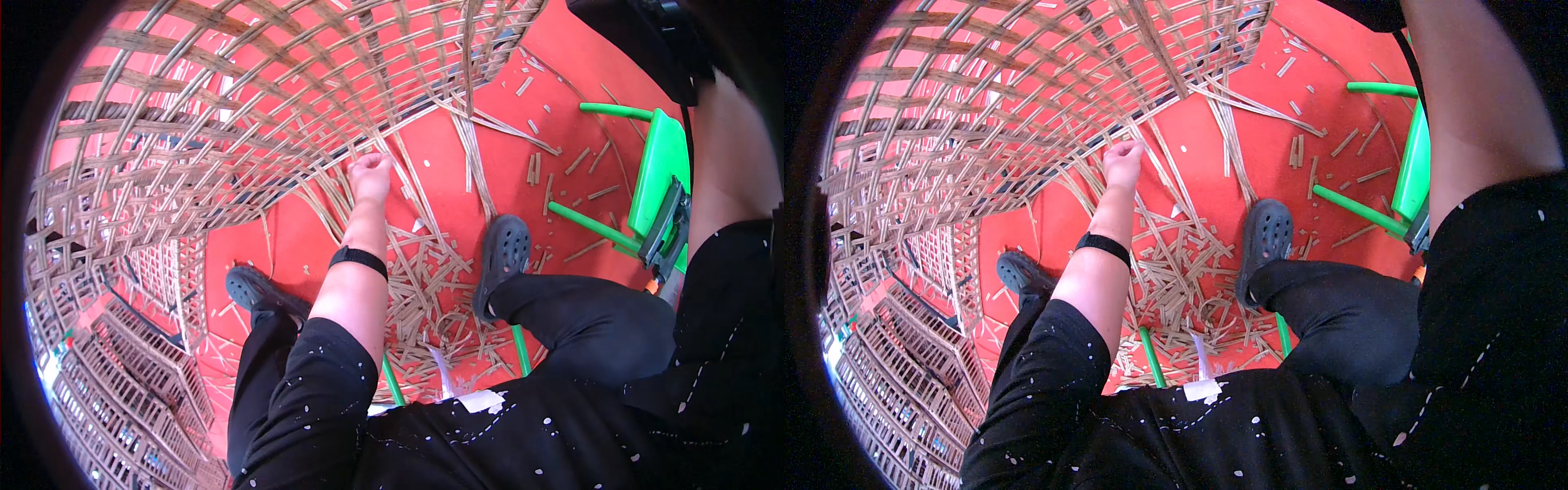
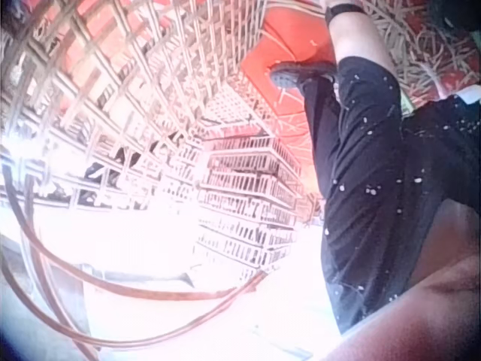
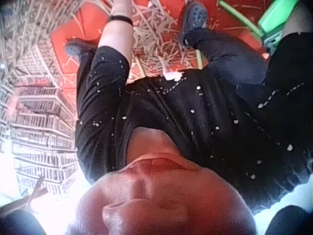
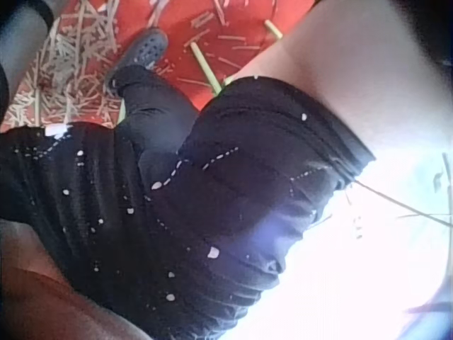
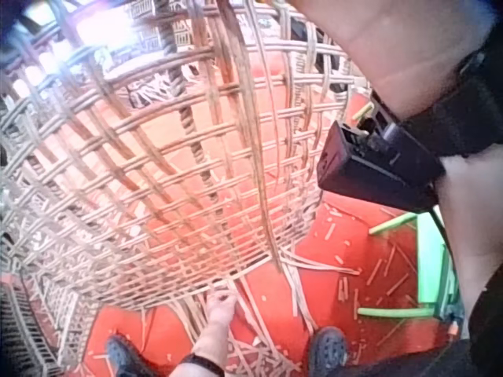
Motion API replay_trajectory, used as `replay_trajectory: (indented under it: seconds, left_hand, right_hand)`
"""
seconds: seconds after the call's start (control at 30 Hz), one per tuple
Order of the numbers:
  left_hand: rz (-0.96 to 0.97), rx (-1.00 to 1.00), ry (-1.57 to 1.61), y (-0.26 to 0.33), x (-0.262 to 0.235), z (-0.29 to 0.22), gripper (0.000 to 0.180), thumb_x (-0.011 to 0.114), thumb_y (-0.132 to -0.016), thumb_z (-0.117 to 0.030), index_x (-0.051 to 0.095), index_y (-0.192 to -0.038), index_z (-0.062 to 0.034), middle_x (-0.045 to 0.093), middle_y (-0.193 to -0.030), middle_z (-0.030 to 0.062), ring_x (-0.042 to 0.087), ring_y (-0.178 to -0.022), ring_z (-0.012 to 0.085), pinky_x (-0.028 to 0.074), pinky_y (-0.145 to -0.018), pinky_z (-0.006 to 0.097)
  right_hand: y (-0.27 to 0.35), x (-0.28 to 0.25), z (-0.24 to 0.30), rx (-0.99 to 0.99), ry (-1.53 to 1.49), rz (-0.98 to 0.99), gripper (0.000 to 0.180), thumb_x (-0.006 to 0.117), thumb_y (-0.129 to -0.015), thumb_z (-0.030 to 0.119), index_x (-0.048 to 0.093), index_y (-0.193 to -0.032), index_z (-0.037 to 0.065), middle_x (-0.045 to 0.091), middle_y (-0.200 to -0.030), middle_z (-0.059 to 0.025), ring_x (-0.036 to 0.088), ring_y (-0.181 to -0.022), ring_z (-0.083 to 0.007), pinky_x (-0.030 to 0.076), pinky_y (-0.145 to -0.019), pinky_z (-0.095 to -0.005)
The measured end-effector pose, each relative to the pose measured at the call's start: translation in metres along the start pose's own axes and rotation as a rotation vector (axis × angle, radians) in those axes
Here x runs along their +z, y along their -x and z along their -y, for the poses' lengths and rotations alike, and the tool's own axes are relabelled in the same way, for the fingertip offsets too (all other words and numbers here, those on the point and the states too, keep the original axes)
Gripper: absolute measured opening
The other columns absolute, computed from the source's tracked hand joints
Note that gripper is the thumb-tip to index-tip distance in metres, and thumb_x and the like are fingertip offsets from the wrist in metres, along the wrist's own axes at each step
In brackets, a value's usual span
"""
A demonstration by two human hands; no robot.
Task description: Weaving bamboo strips onto a chair frame and securing them with a stapler.
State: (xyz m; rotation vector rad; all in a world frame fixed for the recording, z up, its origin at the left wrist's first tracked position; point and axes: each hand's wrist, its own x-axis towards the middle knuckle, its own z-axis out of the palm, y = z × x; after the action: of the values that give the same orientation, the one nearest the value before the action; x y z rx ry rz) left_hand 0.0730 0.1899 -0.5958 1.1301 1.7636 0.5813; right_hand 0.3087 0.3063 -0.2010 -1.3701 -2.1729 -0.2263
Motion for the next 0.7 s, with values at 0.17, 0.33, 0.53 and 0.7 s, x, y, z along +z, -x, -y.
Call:
replay_trajectory:
  seconds: [0.17,0.33,0.53,0.7]
  left_hand:
    - [0.121,-0.105,0.023,0.011,0.005,-0.018,0.026,0.064,-0.09,-0.024,0.063,-0.11,-0.006,0.063,-0.078,0.0014,0.049,-0.056,0.0073,0.041,-0.047,0.026]
    - [0.373,-0.279,0.309,0.035,-0.008,-0.017,0.033,0.042,-0.103,-0.031,0.057,-0.12,-0.0073,0.063,-0.084,0.0031,0.055,-0.057,0.0097,0.046,-0.048,0.025]
    - [0.287,-0.243,0.282,0.059,-0.01,0.014,0.027,0.045,-0.103,-0.027,0.061,-0.107,-0.006,0.065,-0.087,0.0021,0.055,-0.052,0.0097,0.047,-0.051,0.025]
    - [0.451,-0.345,0.193,0.06,-0.023,0.011,0.034,0.043,-0.102,-0.03,0.063,-0.094,-0.0024,0.064,-0.07,0.0047,0.054,-0.049,0.0115,0.045,-0.048,0.026]
  right_hand:
    - [0.005,0.008,0.002,-0.012,-0.013,-0.003,0.037,0.061,-0.086,0.044,0.062,-0.082,0.007,0.06,-0.075,-0.0167,0.06,-0.073,-0.0346,0.045,-0.065,-0.0424]
    - [0.004,0.014,0.006,-0.023,-0.042,-0.028,0.037,0.061,-0.086,0.044,0.062,-0.081,0.007,0.06,-0.075,-0.0165,0.06,-0.072,-0.0347,0.045,-0.065,-0.0425]
    - [0.007,0.021,0.009,-0.032,-0.066,-0.045,0.037,0.062,-0.086,0.044,0.062,-0.08,0.007,0.06,-0.074,-0.0163,0.061,-0.072,-0.0348,0.045,-0.064,-0.0426]
    - [0.011,0.027,0.013,-0.039,-0.087,-0.063,0.037,0.062,-0.086,0.044,0.063,-0.079,0.007,0.06,-0.073,-0.0161,0.061,-0.071,-0.0348,0.045,-0.063,-0.0426]
